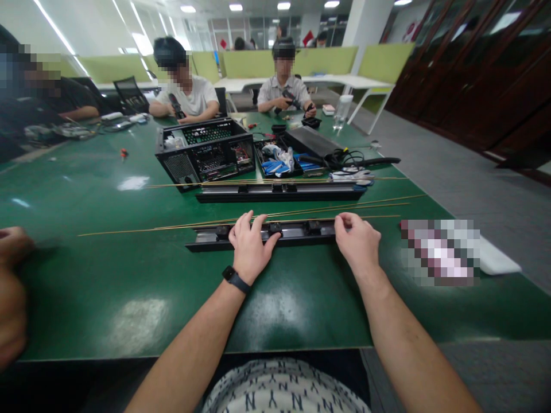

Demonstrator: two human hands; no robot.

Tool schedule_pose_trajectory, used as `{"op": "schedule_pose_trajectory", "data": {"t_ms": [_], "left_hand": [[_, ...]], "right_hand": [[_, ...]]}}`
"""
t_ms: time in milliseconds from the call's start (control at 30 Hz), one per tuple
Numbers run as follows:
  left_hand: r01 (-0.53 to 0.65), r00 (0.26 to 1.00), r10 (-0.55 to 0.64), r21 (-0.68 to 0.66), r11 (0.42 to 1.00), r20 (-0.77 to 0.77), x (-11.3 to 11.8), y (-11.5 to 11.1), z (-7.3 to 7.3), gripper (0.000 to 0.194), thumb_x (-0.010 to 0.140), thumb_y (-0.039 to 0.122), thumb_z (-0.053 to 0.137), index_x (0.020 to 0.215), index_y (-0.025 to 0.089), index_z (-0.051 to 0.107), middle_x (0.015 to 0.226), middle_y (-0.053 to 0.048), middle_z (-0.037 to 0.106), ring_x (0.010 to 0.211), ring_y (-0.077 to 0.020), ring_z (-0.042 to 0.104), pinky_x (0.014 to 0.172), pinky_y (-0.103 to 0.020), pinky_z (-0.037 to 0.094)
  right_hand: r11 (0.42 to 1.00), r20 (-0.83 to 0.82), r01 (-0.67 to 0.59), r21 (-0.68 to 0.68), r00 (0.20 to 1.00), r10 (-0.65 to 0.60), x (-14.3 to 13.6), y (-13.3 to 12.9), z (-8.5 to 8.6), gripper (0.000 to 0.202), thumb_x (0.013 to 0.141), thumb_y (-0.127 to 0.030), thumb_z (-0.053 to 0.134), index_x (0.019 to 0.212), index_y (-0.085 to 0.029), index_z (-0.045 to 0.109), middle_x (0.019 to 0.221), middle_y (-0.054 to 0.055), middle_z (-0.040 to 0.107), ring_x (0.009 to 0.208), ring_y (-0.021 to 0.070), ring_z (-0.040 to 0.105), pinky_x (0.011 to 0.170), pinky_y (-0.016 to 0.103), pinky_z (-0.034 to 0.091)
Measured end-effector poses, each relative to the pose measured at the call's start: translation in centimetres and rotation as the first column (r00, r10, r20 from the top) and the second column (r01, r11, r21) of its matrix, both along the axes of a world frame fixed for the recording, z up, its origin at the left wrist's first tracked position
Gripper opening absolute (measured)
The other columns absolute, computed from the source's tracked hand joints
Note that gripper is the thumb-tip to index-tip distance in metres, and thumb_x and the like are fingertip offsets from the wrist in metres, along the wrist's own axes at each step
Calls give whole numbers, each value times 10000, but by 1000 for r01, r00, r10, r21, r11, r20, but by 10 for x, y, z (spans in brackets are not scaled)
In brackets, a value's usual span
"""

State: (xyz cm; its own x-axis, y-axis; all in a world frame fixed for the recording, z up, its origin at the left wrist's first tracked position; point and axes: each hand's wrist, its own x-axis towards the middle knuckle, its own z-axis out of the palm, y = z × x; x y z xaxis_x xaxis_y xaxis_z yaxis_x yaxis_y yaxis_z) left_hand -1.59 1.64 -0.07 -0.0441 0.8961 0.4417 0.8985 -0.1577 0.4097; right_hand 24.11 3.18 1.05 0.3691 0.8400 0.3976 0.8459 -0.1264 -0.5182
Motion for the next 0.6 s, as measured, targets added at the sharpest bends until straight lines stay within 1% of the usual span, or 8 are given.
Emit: {"op": "schedule_pose_trajectory", "data": {"t_ms": [100, 200, 400, 600], "left_hand": [[-7, 1000, 6, 18, 1000, 25, 1, -1, 0, 409, 883, 463, 752, 1212, 242, 651, 1527, -166, 554, 1494, -315, 438, 1192, -538, 371], [-7, 1000, 6, 43, 999, 12, 2, -1, -3, 324, 855, 482, 782, 1061, 248, 694, 1547, -166, 533, 1502, -334, 426, 1186, -566, 368], [-31, 999, 29, 123, 992, 13, 4, 4, -12, 294, 856, 506, 783, 1029, 268, 784, 1534, -158, 567, 1477, -348, 465, 1174, -600, 377], [-25, 999, 31, 142, 990, -39, 4, 5, -13, 313, 861, 521, 777, 1051, 276, 820, 1514, -157, 597, 1453, -367, 492, 1145, -625, 400]], "right_hand": [[1000, -2, -7, 17, 1000, 8, -1, 0, -1, 285, 963, -380, 568, 1062, -207, 773, 984, 84, 810, 975, 283, 711, 950, 430, 466], [1000, 1, -13, 28, 1000, 13, -1, 0, -4, 282, 960, -378, 579, 1077, -201, 765, 988, 86, 811, 981, 281, 717, 962, 435, 469], [998, 6, -29, 52, 1000, 29, -1, 2, -9, 289, 958, -394, 588, 1087, -199, 757, 997, 88, 812, 992, 284, 728, 960, 437, 478], [995, 13, -77, 56, 997, 77, -1, 2, -11, 294, 964, -401, 578, 1107, -220, 760, 1012, 82, 814, 987, 281, 723, 960, 446, 477]]}}
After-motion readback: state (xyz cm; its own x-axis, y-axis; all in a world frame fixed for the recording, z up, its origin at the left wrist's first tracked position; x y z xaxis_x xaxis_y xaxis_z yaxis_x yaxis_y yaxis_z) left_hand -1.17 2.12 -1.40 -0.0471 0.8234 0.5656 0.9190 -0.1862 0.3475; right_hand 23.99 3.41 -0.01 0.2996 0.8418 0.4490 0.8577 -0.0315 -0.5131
